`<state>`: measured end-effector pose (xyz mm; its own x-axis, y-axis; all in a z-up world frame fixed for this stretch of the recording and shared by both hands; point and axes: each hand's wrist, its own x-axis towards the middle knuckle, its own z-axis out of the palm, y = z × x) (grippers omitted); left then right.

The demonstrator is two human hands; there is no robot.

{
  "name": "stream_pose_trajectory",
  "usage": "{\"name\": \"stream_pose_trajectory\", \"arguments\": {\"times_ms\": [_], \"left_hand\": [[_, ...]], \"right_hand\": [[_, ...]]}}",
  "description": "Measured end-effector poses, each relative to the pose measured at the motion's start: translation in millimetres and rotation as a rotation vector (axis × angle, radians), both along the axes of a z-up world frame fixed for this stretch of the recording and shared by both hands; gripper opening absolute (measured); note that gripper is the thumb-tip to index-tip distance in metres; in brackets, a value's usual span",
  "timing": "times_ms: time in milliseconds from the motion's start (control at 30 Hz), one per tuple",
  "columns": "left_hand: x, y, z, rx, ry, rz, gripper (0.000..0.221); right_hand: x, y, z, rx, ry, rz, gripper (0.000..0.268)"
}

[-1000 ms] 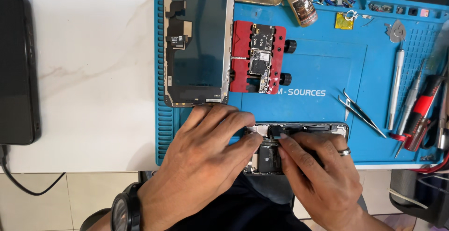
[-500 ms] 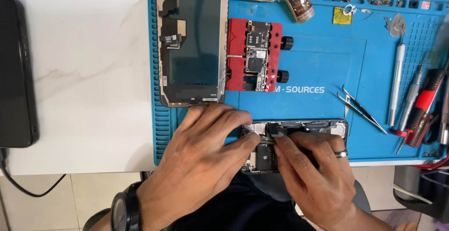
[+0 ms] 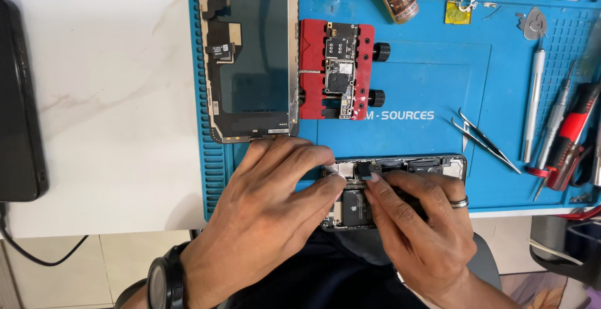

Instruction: The person works on a disassembled smartphone, using hands to peel back and reposition internal components and shielding. The person repeatedly adjusts small parts inside the phone chassis on a blue work mat.

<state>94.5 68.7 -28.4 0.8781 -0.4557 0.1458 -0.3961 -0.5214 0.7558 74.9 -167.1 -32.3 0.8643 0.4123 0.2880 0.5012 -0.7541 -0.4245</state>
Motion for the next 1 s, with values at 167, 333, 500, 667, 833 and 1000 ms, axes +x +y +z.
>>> {"name": "stream_pose_trajectory", "arguments": {"times_ms": [167, 333, 500, 667, 833, 1000], "left_hand": [[-1, 2, -4, -0.031, -0.013, -0.004, 0.007], [-2, 1, -7, -0.043, -0.027, 0.000, 0.008], [0, -2, -4, 0.031, -0.161, 0.013, 0.007], [0, -3, 2, 0.051, -0.180, -0.017, 0.002], [0, -4, 2, 0.044, -0.123, -0.009, 0.005], [-3, -4, 0, -0.009, -0.046, 0.002, 0.009]], "right_hand": [[-1, -1, -2, -0.027, -0.005, 0.000, 0.013], [-2, -1, -3, -0.040, 0.009, -0.015, 0.013], [-2, -1, -4, -0.030, 0.025, -0.025, 0.012], [-1, -2, -3, -0.019, 0.038, -0.019, 0.014], [1, -3, -4, 0.011, 0.057, -0.012, 0.015], [4, 0, 0, 0.067, 0.040, 0.003, 0.014]]}}
